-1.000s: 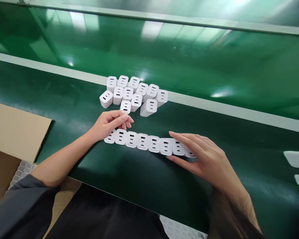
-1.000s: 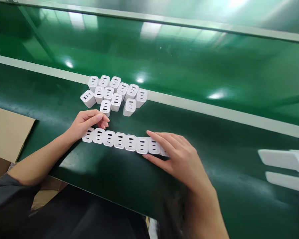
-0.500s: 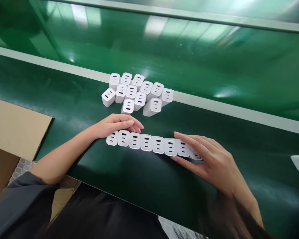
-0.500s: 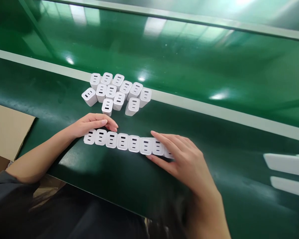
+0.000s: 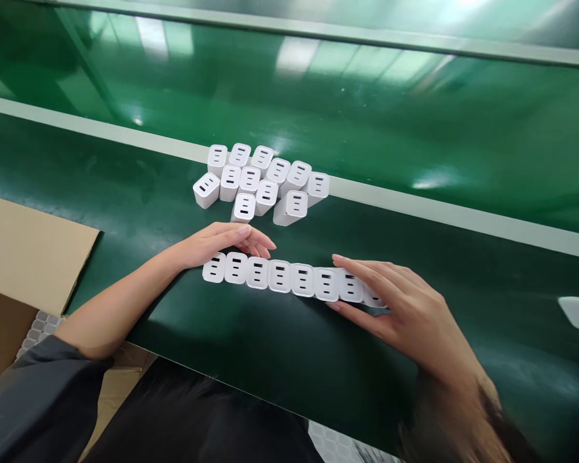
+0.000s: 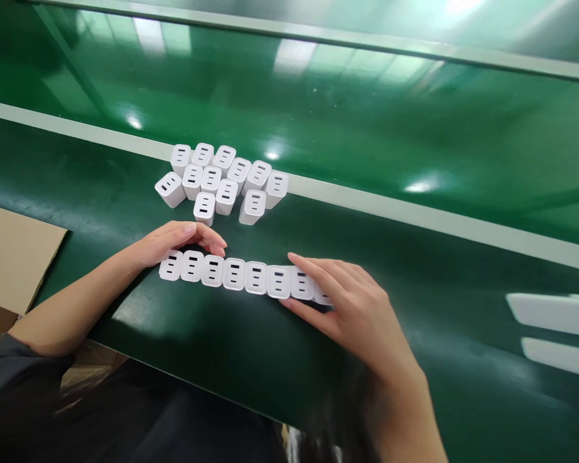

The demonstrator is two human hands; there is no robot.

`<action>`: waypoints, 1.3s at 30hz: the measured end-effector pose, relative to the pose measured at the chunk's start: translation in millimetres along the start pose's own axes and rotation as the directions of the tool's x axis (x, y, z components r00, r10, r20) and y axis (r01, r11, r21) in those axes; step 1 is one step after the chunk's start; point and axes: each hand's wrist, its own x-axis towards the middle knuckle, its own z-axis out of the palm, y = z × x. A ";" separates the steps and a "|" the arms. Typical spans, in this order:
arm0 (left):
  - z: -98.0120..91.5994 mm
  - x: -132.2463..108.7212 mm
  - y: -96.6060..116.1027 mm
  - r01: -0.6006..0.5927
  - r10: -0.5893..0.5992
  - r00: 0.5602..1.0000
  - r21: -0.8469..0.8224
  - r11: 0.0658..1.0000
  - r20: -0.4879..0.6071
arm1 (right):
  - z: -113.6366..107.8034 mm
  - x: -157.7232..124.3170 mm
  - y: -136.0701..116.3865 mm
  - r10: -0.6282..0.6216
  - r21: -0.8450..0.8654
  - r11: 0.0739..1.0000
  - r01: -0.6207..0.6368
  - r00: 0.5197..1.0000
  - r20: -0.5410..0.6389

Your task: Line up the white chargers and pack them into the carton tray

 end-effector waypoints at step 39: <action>-42.6 -32.1 42.8 0.086 -0.336 0.927 0.778 0.622 0.166 | -16.8 -0.7 -11.8 0.001 -0.039 0.999 -0.004 0.997 -0.076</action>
